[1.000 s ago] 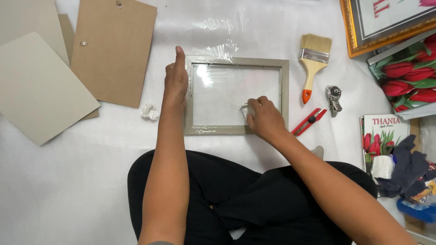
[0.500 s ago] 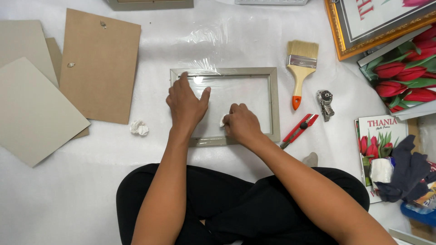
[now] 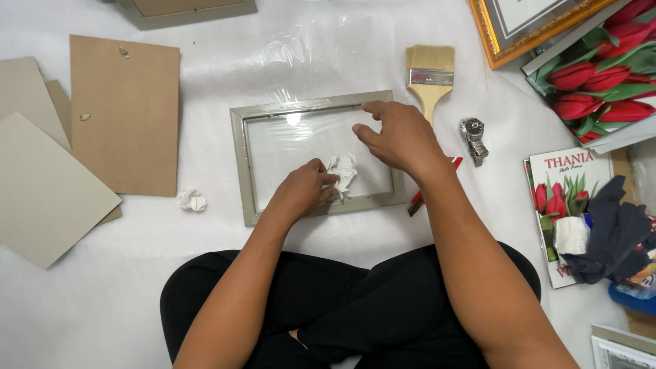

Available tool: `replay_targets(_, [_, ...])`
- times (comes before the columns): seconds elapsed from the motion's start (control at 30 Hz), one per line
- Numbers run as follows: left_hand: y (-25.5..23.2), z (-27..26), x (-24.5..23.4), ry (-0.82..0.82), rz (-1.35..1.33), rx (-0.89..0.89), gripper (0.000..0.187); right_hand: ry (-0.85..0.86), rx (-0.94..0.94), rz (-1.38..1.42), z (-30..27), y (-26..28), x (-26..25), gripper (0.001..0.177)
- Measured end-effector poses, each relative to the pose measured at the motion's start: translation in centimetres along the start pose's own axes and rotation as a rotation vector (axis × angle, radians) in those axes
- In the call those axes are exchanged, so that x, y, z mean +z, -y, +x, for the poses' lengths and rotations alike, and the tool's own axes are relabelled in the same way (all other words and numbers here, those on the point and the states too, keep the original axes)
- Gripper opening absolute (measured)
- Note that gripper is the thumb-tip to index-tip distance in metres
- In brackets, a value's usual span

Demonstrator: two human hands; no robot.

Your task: Assembling a picture frame by cleaning the glass, inserting the backing, and securing the clips.

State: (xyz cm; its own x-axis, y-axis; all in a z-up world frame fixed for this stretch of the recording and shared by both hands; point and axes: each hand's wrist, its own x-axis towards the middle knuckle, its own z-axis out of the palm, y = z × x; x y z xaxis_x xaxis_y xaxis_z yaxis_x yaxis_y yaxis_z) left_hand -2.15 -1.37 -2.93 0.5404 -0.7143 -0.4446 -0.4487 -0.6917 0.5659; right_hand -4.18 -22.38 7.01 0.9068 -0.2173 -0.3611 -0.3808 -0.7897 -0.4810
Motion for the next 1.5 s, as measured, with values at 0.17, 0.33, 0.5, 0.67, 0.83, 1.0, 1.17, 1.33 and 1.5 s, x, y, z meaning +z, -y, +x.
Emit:
replay_targets(0.17, [-1.3,1.2,3.8,-0.09,0.146,0.168,0.016,-0.02,-0.035,0.06,-0.5,-0.2,-1.2,0.051])
replay_targets(0.33, [-1.5,4.7,6.8,-0.232,0.306,0.274,0.011,-0.052,-0.027,0.101,0.0,-1.6,-1.9,0.053])
replay_targets(0.5, [-2.8,9.4,7.6,-0.507,0.307,0.211,0.006,-0.124,-0.006,0.221,-0.4,-2.8,-3.4,0.047])
replay_targets(0.67, [-4.8,12.6,4.3,-0.689,0.256,0.125,0.002,-0.148,-0.027,0.265,-1.2,-3.1,-4.8,0.045])
replay_targets(0.83, [-4.2,14.6,4.6,-0.716,0.315,0.089,0.011,-0.156,-0.049,0.278,-1.2,-3.9,-5.3,0.045])
replay_targets(1.0, [-3.2,12.1,6.0,-0.349,0.177,0.091,0.014,-0.164,-0.098,0.282,-1.3,-3.6,-5.2,0.044])
replay_targets(1.17, [-3.5,6.6,7.5,-0.302,0.234,0.014,0.012,-0.122,-0.104,0.274,-1.3,-3.3,-4.8,0.047])
replay_targets(1.33, [-0.7,2.5,7.8,-0.415,0.238,-0.218,0.012,-0.094,-0.116,0.275,-1.8,-3.0,-4.8,0.047])
replay_targets(1.5, [5.2,-1.3,5.6,-0.492,0.145,-0.64,0.018,-0.077,-0.078,0.268,-2.1,-2.9,-4.6,0.05])
